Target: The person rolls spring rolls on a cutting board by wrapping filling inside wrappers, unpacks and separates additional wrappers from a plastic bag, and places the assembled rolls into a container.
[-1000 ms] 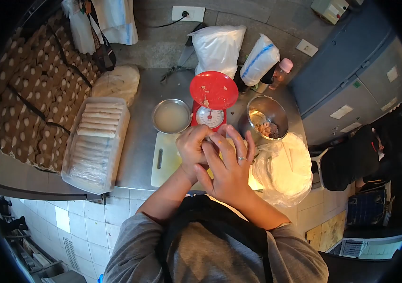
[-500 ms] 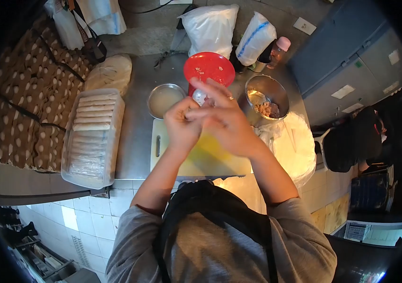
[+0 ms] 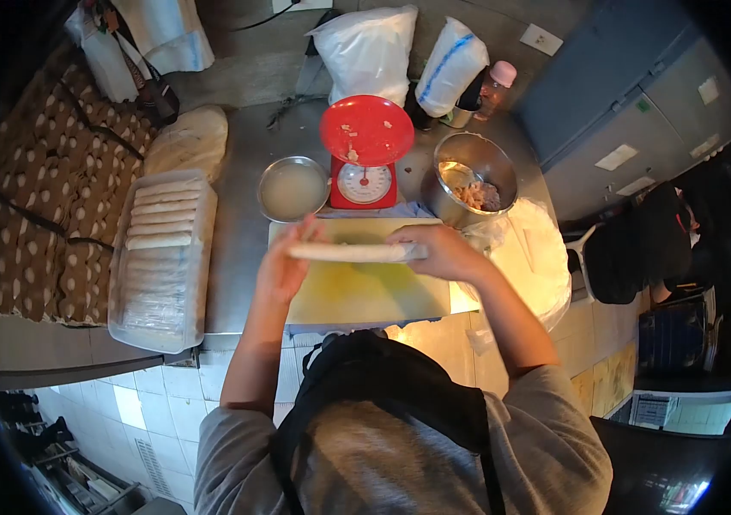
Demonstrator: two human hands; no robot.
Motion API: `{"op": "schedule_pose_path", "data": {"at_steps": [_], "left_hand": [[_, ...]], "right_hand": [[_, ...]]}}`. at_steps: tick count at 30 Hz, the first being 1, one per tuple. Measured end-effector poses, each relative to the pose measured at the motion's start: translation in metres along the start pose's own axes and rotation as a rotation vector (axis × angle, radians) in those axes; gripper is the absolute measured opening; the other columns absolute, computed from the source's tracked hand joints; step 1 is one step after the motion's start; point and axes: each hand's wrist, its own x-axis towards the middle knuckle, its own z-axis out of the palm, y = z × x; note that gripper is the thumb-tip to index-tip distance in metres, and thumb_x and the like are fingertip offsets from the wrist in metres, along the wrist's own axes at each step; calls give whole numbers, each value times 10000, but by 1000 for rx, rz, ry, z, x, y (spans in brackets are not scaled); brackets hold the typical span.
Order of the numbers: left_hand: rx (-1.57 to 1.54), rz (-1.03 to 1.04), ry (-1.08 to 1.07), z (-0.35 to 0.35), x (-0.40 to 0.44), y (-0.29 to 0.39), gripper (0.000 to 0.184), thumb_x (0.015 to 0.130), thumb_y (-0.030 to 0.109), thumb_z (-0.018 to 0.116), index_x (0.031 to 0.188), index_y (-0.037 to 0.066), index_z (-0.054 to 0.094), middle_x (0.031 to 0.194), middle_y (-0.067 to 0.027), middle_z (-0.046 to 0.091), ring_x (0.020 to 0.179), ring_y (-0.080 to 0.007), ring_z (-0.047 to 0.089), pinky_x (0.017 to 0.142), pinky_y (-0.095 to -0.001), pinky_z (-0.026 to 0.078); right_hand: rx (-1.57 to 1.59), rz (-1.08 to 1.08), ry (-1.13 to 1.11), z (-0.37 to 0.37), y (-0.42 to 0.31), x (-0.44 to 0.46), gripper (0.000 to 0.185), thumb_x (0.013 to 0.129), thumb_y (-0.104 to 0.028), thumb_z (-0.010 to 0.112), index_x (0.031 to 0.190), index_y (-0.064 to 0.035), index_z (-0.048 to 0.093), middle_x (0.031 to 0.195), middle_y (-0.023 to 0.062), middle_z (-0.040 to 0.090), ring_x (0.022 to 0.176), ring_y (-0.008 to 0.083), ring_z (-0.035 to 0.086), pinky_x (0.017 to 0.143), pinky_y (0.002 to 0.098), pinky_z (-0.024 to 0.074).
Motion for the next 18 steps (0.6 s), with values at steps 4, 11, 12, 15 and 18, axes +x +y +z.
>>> {"op": "schedule_pose_path", "data": {"at_steps": [4, 11, 12, 15, 18], "left_hand": [[292, -432, -254, -33, -18, -23, 383, 838, 114, 686, 1196, 40, 571, 1177, -140, 589, 1135, -254, 561, 989, -398, 466], [1085, -219, -405, 56, -24, -48, 297, 700, 72, 790, 943, 48, 620, 871, -26, 620, 830, -110, 580, 742, -259, 470], [1014, -135, -347, 67, -27, -48, 255, 700, 73, 787, 891, 56, 619, 814, -7, 613, 773, -94, 571, 695, -247, 462], [986, 111, -209, 88, -32, -44, 227, 716, 97, 795, 755, 71, 573, 695, 36, 566, 654, -64, 510, 591, -239, 422], [999, 258, -219, 88, -31, -45, 244, 722, 83, 776, 693, 74, 534, 627, 45, 529, 601, -48, 458, 527, -245, 385]], "right_hand": [[-2, -52, -59, -49, -43, 2, 325, 704, -57, 697, 1027, -32, 683, 878, 141, 678, 811, 234, 671, 731, 327, 519], [163, -169, 115, -26, -91, -1, 347, 758, 31, 705, 1099, -5, 651, 1030, 125, 640, 872, 166, 656, 749, 269, 539], [223, -187, 219, -13, -87, -4, 360, 762, 37, 700, 1115, 1, 640, 1051, 135, 630, 868, 162, 655, 746, 262, 542], [106, -264, 534, 35, -66, -22, 427, 762, -52, 713, 1177, -30, 613, 1113, 151, 600, 938, 229, 631, 805, 332, 511], [-271, -405, 701, 70, -55, -39, 432, 780, -236, 716, 1184, -113, 629, 1203, 130, 574, 1023, 294, 573, 907, 432, 428]]}}
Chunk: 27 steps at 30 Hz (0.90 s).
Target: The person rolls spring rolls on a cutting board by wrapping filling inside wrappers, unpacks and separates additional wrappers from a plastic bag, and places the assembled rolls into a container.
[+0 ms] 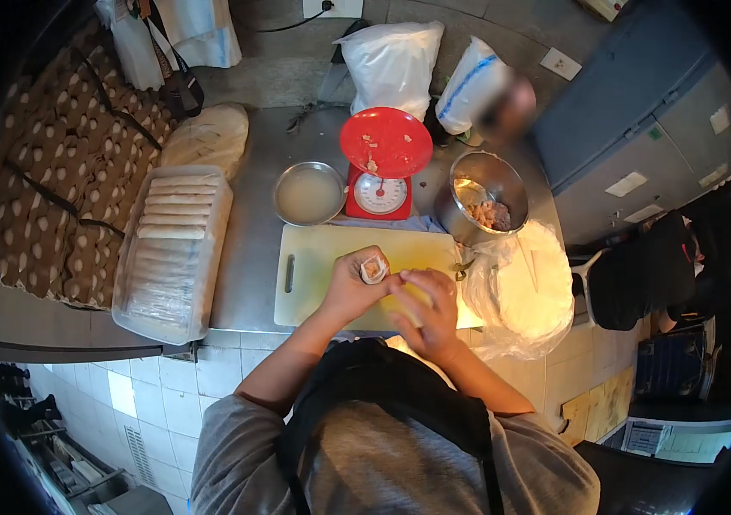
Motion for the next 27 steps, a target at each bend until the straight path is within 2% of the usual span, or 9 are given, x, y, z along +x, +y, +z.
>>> {"op": "schedule_pose_path", "data": {"at_steps": [2, 5, 8, 14, 15, 18, 20, 23, 27], "left_hand": [[-3, 49, 34, 5, -1, 2, 254, 723, 70, 762, 672, 68, 513, 599, 31, 511, 592, -45, 435, 512, -244, 370], [95, 118, 88, 15, 0, 2, 225, 721, 54, 739, 676, 52, 519, 585, -8, 511, 580, -59, 438, 508, -254, 380], [155, 163, 139, 22, -2, 3, 188, 715, 57, 732, 700, 35, 545, 589, -48, 529, 568, -87, 451, 517, -271, 404], [173, 258, 138, 28, -5, 9, 175, 722, 81, 737, 721, 27, 571, 635, -69, 584, 583, -108, 520, 557, -277, 453], [164, 260, 144, 27, -3, 9, 177, 728, 83, 737, 719, 29, 569, 643, -70, 590, 590, -104, 534, 565, -271, 459], [125, 20, -25, 13, 1, 20, 167, 740, 42, 725, 704, 52, 562, 709, -1, 606, 663, -60, 562, 592, -229, 451], [-81, -9, -97, 14, 4, 37, 189, 734, 22, 719, 697, 64, 538, 693, 6, 588, 644, -52, 550, 578, -217, 436], [-211, -39, -210, 13, 5, 45, 187, 725, 2, 708, 723, 63, 531, 679, 15, 566, 631, -47, 537, 567, -208, 422], [-183, -27, -237, 17, 3, 49, 154, 719, 7, 696, 715, 50, 548, 621, 23, 548, 604, -54, 524, 549, -233, 415]], "right_hand": [[-134, -45, -45, 2, -11, -4, 423, 804, -343, 680, 1185, -162, 640, 1271, 119, 549, 1105, 320, 516, 986, 489, 346], [-239, -38, -48, 5, -7, 3, 447, 824, -445, 611, 1194, -196, 639, 1331, 106, 520, 1157, 325, 478, 1033, 546, 263], [-332, -79, -54, 0, -8, 13, 440, 860, -498, 533, 1122, -174, 674, 1333, 115, 517, 1218, 347, 425, 1048, 542, 244], [-359, -167, -169, -9, -2, 27, 394, 887, -464, 509, 1027, -162, 721, 1328, 130, 516, 1234, 359, 419, 1052, 532, 248], [-204, -131, -132, -10, 1, 28, 383, 879, -448, 528, 1040, -156, 717, 1326, 130, 518, 1228, 362, 428, 1048, 525, 258], [209, -5, -19, -15, 11, 26, 376, 865, -422, 559, 1067, -142, 709, 1320, 134, 520, 1214, 372, 444, 1040, 502, 283], [407, 110, 70, -16, 14, 21, 392, 872, -437, 549, 1069, -139, 712, 1317, 141, 518, 1211, 380, 443, 1037, 486, 291], [410, 41, 11, -18, 12, 31, 386, 880, -451, 535, 1058, -157, 711, 1307, 133, 532, 1217, 366, 444, 1041, 497, 280], [59, -210, -96, -32, 16, 48, 368, 880, -460, 537, 1015, -163, 704, 1282, 115, 559, 1226, 356, 443, 1045, 519, 268]]}}
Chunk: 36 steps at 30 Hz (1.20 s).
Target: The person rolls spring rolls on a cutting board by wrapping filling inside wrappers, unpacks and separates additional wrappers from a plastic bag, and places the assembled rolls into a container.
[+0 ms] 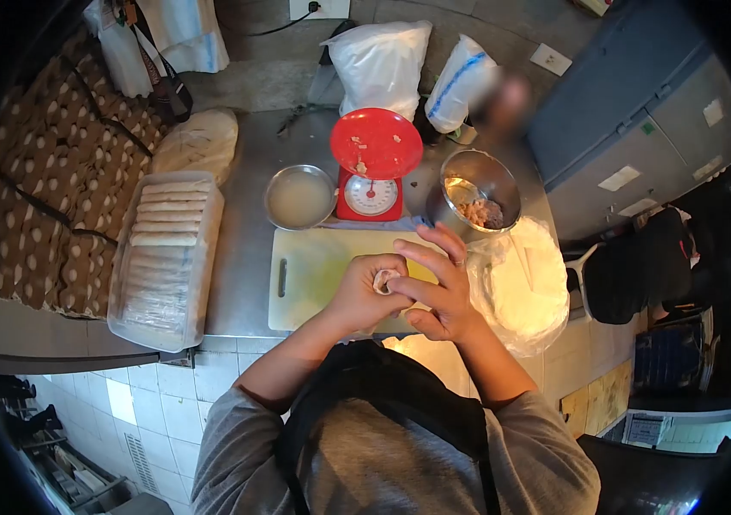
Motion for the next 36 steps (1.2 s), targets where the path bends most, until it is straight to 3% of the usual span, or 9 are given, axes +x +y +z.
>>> {"op": "schedule_pose_path", "data": {"at_steps": [3, 9, 15, 18, 21, 24, 27, 30, 36], "left_hand": [[54, 45, 67, 8, 5, -16, 161, 711, 16, 701, 692, 54, 546, 610, 29, 536, 602, -50, 498, 547, -230, 392], [124, -76, -132, 5, 4, 11, 220, 699, 8, 735, 656, 75, 530, 628, 41, 536, 635, -23, 500, 560, -209, 375], [0, -94, -269, 7, 6, 14, 252, 706, 74, 782, 646, 78, 537, 656, 53, 536, 633, -16, 477, 567, -203, 369], [113, 114, -286, 3, 15, 5, 200, 726, 84, 767, 677, 59, 575, 668, 45, 544, 647, -15, 469, 577, -203, 376], [129, 33, -258, 7, 16, 7, 180, 736, 117, 759, 719, 32, 601, 663, 41, 540, 664, -18, 474, 587, -208, 390], [224, 50, -108, 13, 14, 12, 144, 689, 76, 743, 743, 22, 620, 627, -9, 562, 630, -53, 509, 574, -261, 426], [262, 65, 25, 12, 14, -3, 184, 644, 92, 759, 764, 19, 641, 640, -61, 597, 599, -96, 551, 554, -284, 436], [411, 225, 128, 15, 17, -3, 202, 615, 111, 764, 720, 27, 613, 625, -98, 585, 566, -154, 568, 533, -304, 439], [423, 362, 384, 12, 25, -7, 233, 687, 83, 748, 649, 38, 522, 592, -114, 526, 528, -240, 524, 507, -326, 425]], "right_hand": [[-204, -113, -163, -12, -2, 13, 367, 872, -470, 546, 969, -153, 701, 1275, 96, 568, 1232, 359, 437, 1048, 533, 261], [707, 321, 187, 2, 13, -6, 400, 900, -476, 516, 884, -134, 721, 1271, 136, 564, 1255, 373, 419, 1066, 517, 237], [417, 38, -82, -20, 12, 10, 418, 912, -479, 501, 864, -129, 724, 1271, 144, 572, 1265, 377, 420, 1071, 513, 225], [146, -91, -141, -26, 11, 17, 410, 913, -474, 504, 856, -134, 724, 1273, 135, 575, 1269, 372, 423, 1072, 511, 223], [236, -15, -145, -30, 16, 15, 392, 902, -474, 521, 871, -136, 715, 1293, 125, 566, 1278, 366, 416, 1071, 526, 218], [386, 208, -93, -21, 7, 10, 384, 887, -487, 531, 860, -140, 693, 1322, 103, 549, 1289, 367, 403, 1073, 551, 205], [-86, 102, -164, -20, -13, 16, 382, 882, -492, 527, 837, -140, 670, 1356, 75, 524, 1295, 370, 394, 1074, 567, 197], [-177, 55, -157, -15, -10, 16, 390, 890, -490, 511, 799, -137, 651, 1378, 53, 505, 1291, 368, 398, 1077, 569, 192], [106, 199, -3, -11, -8, 1, 424, 884, -482, 512, 1109, -170, 689, 1339, 125, 512, 1285, 372, 390, 1080, 578, 195]]}}
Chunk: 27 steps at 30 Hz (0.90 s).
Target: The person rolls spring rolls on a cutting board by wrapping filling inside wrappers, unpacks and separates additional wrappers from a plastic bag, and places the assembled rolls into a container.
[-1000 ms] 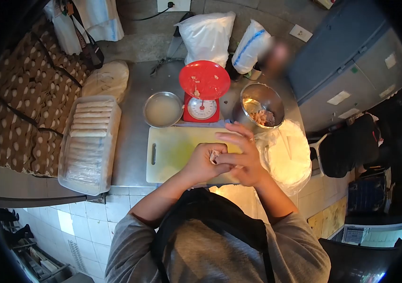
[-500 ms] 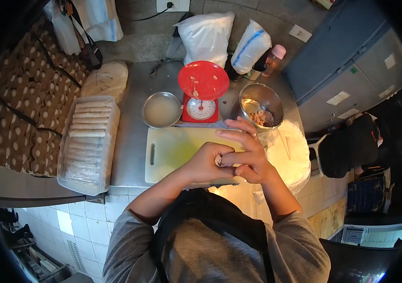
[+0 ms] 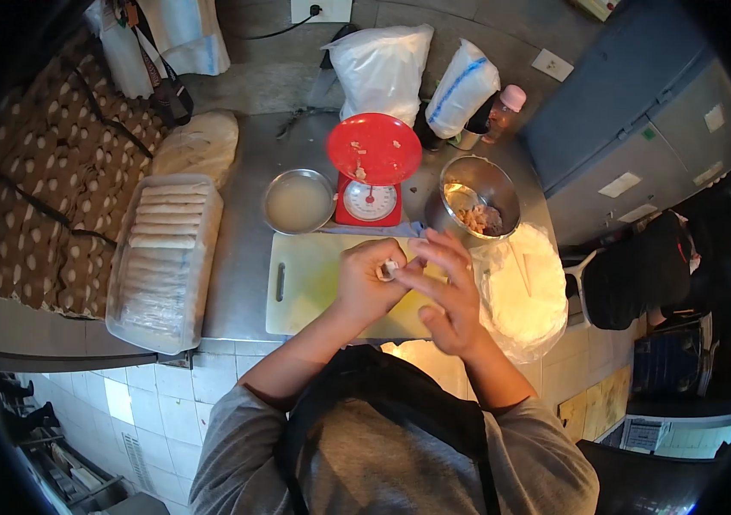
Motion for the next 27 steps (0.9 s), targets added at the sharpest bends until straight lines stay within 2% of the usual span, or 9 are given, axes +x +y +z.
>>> {"op": "schedule_pose_path", "data": {"at_steps": [6, 10, 14, 15, 18, 20, 21, 24, 27], "left_hand": [[188, 205, 171, 2, 0, 3, 263, 697, 91, 770, 650, 35, 517, 584, -116, 512, 499, -271, 494, 485, -327, 411], [179, 275, 179, 2, -5, -9, 273, 744, 114, 762, 643, 50, 517, 569, -87, 533, 496, -223, 515, 477, -325, 403], [-390, -253, 200, -5, -4, -8, 208, 832, 123, 694, 693, 85, 543, 612, -40, 588, 558, -152, 572, 552, -306, 454], [-546, -304, 247, -9, 0, -12, 190, 852, 122, 665, 711, 93, 540, 631, -31, 589, 588, -143, 585, 596, -311, 483], [-897, -394, 230, -31, -5, -58, 99, 868, 135, 665, 808, 96, 596, 770, -76, 661, 753, -161, 646, 726, -289, 495], [-890, -402, 222, -44, -19, -88, 78, 875, 135, 654, 841, 88, 601, 847, -85, 672, 856, -172, 653, 812, -296, 496], [-682, -374, 235, -57, -36, -111, 87, 874, 96, 647, 951, 70, 616, 954, -90, 675, 982, -185, 631, 928, -300, 457], [-238, -439, 406, -95, -83, -143, 153, 867, 52, 648, 1018, 31, 651, 953, -75, 691, 928, -160, 644, 876, -277, 482], [62, -650, 279, -106, -114, -141, 180, 850, 31, 675, 1027, -1, 683, 979, -91, 703, 896, -123, 644, 817, -241, 504]], "right_hand": [[-413, -59, 17, 24, -20, -3, 406, 887, -458, 537, 1095, -140, 680, 1342, 132, 492, 1304, 378, 363, 1092, 564, 178], [-58, 29, -45, 13, -16, 7, 386, 844, -382, 596, 1109, -107, 655, 1389, 138, 455, 1309, 402, 350, 1095, 556, 192], [468, 375, 24, 19, 23, -12, 595, 784, -234, 680, 1326, -95, 481, 1419, 170, 403, 1330, 351, 352, 1098, 442, 261], [265, 384, -150, 27, 33, -22, 700, 739, -161, 694, 1371, -98, 399, 1334, 178, 490, 1291, 323, 415, 1057, 412, 316], [239, 634, -554, 56, 63, -51, 589, 706, -141, 685, 1264, -81, 507, 1189, 151, 589, 1185, 324, 504, 978, 427, 368], [37, 660, -634, 61, 73, -60, 524, 683, -133, 684, 1191, -79, 563, 1110, 120, 619, 1112, 310, 541, 917, 432, 388], [-63, 668, -673, 62, 78, -64, 493, 672, -128, 683, 1154, -78, 591, 1071, 105, 635, 1076, 303, 559, 887, 434, 399], [-409, 374, -542, 61, 86, -88, 470, 669, -167, 710, 1126, -91, 630, 1097, 94, 625, 1067, 278, 550, 866, 385, 419], [-382, 272, -419, 67, 91, -107, 396, 727, -113, 631, 1121, -79, 638, 1068, 77, 628, 1032, 256, 567, 847, 389, 421]]}}
